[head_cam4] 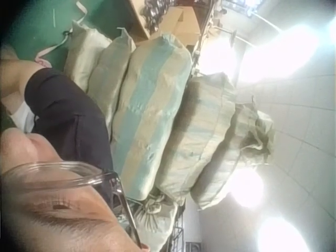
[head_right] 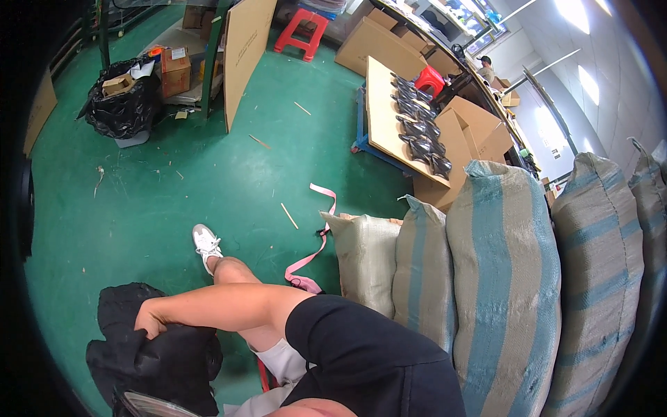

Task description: Inspect and organize black fabric protective covers in a workshop setting.

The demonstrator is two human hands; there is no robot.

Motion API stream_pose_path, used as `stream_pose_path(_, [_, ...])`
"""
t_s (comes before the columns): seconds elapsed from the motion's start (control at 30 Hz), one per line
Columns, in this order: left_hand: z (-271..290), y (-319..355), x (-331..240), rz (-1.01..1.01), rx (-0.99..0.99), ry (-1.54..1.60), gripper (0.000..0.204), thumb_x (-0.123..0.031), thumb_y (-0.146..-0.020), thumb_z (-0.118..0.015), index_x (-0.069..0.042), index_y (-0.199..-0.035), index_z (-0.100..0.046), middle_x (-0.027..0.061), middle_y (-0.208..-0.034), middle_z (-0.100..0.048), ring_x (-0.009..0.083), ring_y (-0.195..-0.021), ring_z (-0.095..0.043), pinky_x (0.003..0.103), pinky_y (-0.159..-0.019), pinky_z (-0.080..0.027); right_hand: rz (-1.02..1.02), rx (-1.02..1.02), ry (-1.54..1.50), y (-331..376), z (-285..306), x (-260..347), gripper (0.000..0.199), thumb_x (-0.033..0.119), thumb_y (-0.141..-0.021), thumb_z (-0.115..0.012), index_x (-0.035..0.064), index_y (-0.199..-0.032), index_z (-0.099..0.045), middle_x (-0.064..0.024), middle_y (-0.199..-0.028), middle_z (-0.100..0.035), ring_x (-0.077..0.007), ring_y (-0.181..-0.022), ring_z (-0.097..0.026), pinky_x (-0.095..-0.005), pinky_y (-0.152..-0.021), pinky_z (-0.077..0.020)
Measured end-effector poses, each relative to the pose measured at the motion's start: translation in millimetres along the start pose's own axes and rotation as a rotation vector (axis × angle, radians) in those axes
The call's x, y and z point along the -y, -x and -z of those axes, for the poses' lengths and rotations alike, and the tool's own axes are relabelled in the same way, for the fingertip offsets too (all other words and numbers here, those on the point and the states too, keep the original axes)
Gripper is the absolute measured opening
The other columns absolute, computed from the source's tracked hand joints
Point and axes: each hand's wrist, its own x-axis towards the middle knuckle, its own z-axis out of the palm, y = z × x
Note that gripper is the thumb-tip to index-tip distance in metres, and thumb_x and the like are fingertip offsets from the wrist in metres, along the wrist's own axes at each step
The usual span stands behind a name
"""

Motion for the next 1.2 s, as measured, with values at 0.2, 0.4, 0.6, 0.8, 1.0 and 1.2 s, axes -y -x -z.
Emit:
stream_pose_path(0.2, [-1,-2,1,0.008,0.0,-0.014,0.078,-0.048,-0.085,-0.063,0.003,-0.138,-0.04,0.0118,-0.141,-0.047,0.0291,-0.13,-0.043,0.043,-0.111,-0.033,0.093,-0.327,0.072,12,-23,19,0.036,0.016,-0.084,-0.062,-0.0009,-0.116,-0.061,-0.0124,-0.109,-0.065,-0.0229,-0.096,-0.061,-0.036,-0.08,-0.0492])
stream_pose_path(0.4, [2,-1,1,0.006,-0.007,-0.02,0.081,-0.049,-0.083,-0.065,0.004,-0.138,-0.039,0.0121,-0.142,-0.047,0.0297,-0.13,-0.043,0.043,-0.111,-0.033,0.072,-0.876,-0.151,78,-58,19,0.04,0.019,-0.088,-0.059,-0.0025,-0.122,-0.058,-0.0165,-0.12,-0.059,-0.0249,-0.11,-0.055,-0.036,-0.091,-0.0433])
stream_pose_path(0.6, [6,1,0,-0.002,-0.014,-0.029,0.084,-0.051,-0.082,-0.066,0.004,-0.139,-0.039,0.0123,-0.142,-0.046,0.0304,-0.131,-0.042,0.044,-0.112,-0.032,-0.23,-1.646,-0.287,177,-107,-3,0.044,0.023,-0.093,-0.056,-0.0041,-0.128,-0.054,-0.0206,-0.132,-0.052,-0.0269,-0.123,-0.049,-0.0359,-0.101,-0.0375])
stream_pose_path(0.8, [10,0,0,-0.003,-0.015,-0.042,0.087,-0.052,-0.081,-0.068,0.005,-0.139,-0.038,0.0126,-0.143,-0.046,0.031,-0.131,-0.042,0.044,-0.112,-0.032,-0.388,-1.851,-0.321,206,-125,-7,0.047,0.013,-0.089,-0.063,-0.0049,-0.131,-0.052,-0.0272,-0.138,-0.048,-0.0338,-0.134,-0.043,-0.0374,-0.108,-0.0358])
stream_pose_path(1.0, [15,0,-1,-0.007,-0.027,-0.062,0.09,-0.053,-0.079,-0.069,0.006,-0.139,-0.037,0.0129,-0.144,-0.046,0.0316,-0.132,-0.041,0.045,-0.112,-0.031,-0.439,-1.803,-0.317,210,-126,-2,0.047,0.015,-0.09,-0.063,-0.0031,-0.132,-0.052,-0.0257,-0.136,-0.05,-0.0318,-0.132,-0.044,-0.0359,-0.107,-0.0361])
stream_pose_path(1.2, [39,-8,5,-0.022,-0.054,-0.08,0.093,-0.055,-0.078,-0.071,0.006,-0.139,-0.037,0.0132,-0.145,-0.045,0.0323,-0.132,-0.041,0.045,-0.113,-0.031,-0.408,-1.784,-0.312,210,-125,-2,0.045,0.018,-0.091,-0.061,-0.0027,-0.13,-0.054,-0.0243,-0.134,-0.052,-0.0312,-0.128,-0.046,-0.0363,-0.106,-0.0375])
